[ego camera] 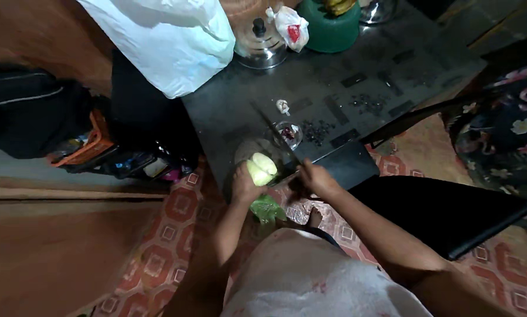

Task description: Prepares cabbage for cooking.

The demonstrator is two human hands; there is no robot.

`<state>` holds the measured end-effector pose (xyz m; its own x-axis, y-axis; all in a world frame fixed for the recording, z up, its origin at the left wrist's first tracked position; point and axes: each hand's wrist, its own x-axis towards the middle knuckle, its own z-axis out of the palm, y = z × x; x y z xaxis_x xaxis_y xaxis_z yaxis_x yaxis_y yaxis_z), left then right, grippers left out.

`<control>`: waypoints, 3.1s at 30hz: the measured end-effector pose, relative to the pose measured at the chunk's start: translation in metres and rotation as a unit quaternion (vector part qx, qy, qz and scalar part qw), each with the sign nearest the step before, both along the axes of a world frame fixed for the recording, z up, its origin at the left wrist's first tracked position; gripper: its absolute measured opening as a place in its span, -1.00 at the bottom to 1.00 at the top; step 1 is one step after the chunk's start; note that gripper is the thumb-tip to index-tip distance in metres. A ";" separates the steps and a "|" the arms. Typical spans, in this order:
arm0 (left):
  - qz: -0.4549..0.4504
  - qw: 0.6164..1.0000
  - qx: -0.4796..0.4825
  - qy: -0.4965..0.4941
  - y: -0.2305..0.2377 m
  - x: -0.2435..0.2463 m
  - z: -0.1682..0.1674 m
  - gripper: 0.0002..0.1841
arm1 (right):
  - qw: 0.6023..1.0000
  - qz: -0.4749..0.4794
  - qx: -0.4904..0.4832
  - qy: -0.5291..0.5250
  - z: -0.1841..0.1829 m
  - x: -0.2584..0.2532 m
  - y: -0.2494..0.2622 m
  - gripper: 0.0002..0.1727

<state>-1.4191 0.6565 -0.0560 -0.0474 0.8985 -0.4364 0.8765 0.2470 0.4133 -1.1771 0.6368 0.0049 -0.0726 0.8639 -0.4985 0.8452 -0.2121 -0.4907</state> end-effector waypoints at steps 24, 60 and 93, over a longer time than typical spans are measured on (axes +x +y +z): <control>-0.221 0.973 0.015 0.070 0.057 -0.047 -0.005 0.24 | 0.922 0.346 -0.048 -0.168 0.030 0.111 0.019 -0.48; -0.151 0.988 0.020 0.037 0.044 -0.045 0.004 0.21 | 0.910 0.372 -0.088 -0.162 0.004 0.090 0.051 -0.53; 0.243 0.966 -0.025 -0.089 -0.013 0.017 0.006 0.31 | 0.986 0.120 0.047 -0.110 -0.010 0.130 0.015 -0.35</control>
<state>-1.4017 0.6439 -0.0505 -0.3773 0.7667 -0.5194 0.5684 0.6345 0.5237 -1.0474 0.6514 -0.0047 -0.1789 0.8785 -0.4429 0.9538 0.0444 -0.2972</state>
